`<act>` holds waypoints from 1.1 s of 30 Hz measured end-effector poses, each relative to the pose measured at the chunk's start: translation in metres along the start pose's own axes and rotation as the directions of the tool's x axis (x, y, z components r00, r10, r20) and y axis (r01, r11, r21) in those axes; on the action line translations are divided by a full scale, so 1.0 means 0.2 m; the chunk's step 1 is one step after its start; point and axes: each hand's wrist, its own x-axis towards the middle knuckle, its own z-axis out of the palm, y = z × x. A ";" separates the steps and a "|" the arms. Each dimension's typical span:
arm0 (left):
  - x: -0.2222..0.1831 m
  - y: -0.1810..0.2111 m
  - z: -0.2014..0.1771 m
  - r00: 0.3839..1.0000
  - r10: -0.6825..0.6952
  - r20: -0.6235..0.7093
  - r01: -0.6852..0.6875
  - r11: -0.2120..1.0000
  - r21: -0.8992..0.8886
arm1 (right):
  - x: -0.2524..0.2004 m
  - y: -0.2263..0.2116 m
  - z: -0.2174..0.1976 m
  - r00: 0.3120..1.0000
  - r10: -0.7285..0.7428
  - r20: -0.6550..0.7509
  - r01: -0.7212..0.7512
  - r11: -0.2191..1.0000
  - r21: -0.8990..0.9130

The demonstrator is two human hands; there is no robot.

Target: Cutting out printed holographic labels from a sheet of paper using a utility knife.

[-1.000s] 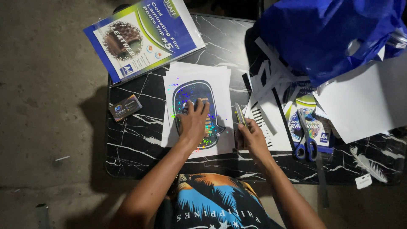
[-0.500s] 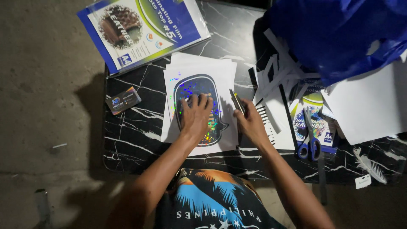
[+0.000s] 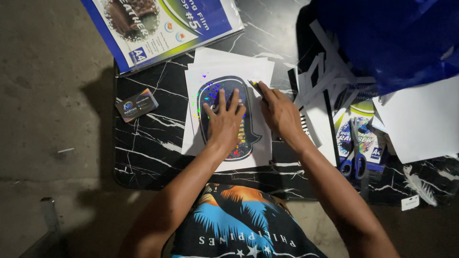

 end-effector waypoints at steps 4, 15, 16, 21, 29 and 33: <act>0.00 0.00 -0.01 1.000 0.001 -0.004 -0.001 1.000 0.018 | 0.04 0.00 0.02 0.998 0.030 0.060 -0.027 0.999 -0.044; 0.00 0.00 0.01 0.999 0.013 -0.033 -0.013 1.000 0.016 | 0.05 0.01 0.04 0.998 0.010 0.067 -0.004 0.996 -0.084; 0.00 0.00 0.01 0.999 0.013 -0.033 -0.012 1.000 0.018 | 0.05 0.01 0.04 0.998 0.002 0.060 0.004 0.996 -0.085; 0.00 0.00 0.01 0.999 0.012 -0.039 -0.011 1.000 0.021 | 0.05 0.02 0.05 0.999 -0.012 0.046 0.016 0.996 -0.089; 0.01 0.00 0.01 1.000 0.012 -0.010 -0.011 1.000 0.012 | 0.05 0.01 0.04 0.998 -0.041 0.038 0.044 0.995 -0.085; 0.00 0.00 0.01 1.000 0.011 -0.012 -0.011 1.000 0.028 | 0.06 0.00 0.04 0.998 -0.036 0.054 0.041 0.995 -0.093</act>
